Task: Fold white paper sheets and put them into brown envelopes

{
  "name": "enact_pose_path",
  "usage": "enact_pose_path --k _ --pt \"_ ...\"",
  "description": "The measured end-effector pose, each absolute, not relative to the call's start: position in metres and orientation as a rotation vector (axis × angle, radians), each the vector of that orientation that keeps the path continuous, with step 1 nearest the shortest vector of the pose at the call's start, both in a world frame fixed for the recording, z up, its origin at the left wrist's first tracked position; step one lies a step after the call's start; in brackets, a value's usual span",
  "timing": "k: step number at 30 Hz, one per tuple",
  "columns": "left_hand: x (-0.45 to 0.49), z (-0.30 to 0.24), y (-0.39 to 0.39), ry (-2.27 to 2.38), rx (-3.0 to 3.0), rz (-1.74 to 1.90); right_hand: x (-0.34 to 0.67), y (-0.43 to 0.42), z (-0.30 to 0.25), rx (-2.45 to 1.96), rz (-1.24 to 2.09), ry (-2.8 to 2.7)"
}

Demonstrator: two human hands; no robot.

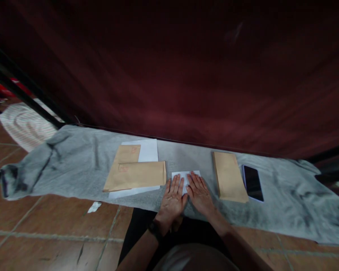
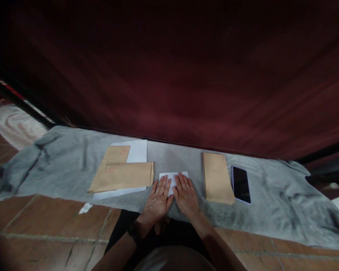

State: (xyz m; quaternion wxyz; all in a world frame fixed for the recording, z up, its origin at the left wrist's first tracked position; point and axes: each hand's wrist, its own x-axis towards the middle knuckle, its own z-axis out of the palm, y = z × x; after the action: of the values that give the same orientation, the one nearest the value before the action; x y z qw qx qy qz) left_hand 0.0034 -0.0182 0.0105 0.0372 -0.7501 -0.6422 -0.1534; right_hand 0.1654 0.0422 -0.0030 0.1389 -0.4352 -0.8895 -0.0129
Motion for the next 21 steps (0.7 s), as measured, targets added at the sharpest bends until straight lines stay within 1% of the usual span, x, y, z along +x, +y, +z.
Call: enact_pose_path --k 6,14,21 --pt "-0.005 0.007 -0.042 -1.953 -2.275 -0.504 0.179 0.048 -0.004 -1.341 -0.068 -2.518" --pt "-0.018 0.009 -0.065 -1.927 -2.29 -0.462 0.191 0.048 -0.006 -1.4 -0.095 -2.436" --pt "-0.008 0.011 -0.054 -1.975 -2.207 -0.534 0.193 0.046 -0.008 -1.416 -0.126 -2.399"
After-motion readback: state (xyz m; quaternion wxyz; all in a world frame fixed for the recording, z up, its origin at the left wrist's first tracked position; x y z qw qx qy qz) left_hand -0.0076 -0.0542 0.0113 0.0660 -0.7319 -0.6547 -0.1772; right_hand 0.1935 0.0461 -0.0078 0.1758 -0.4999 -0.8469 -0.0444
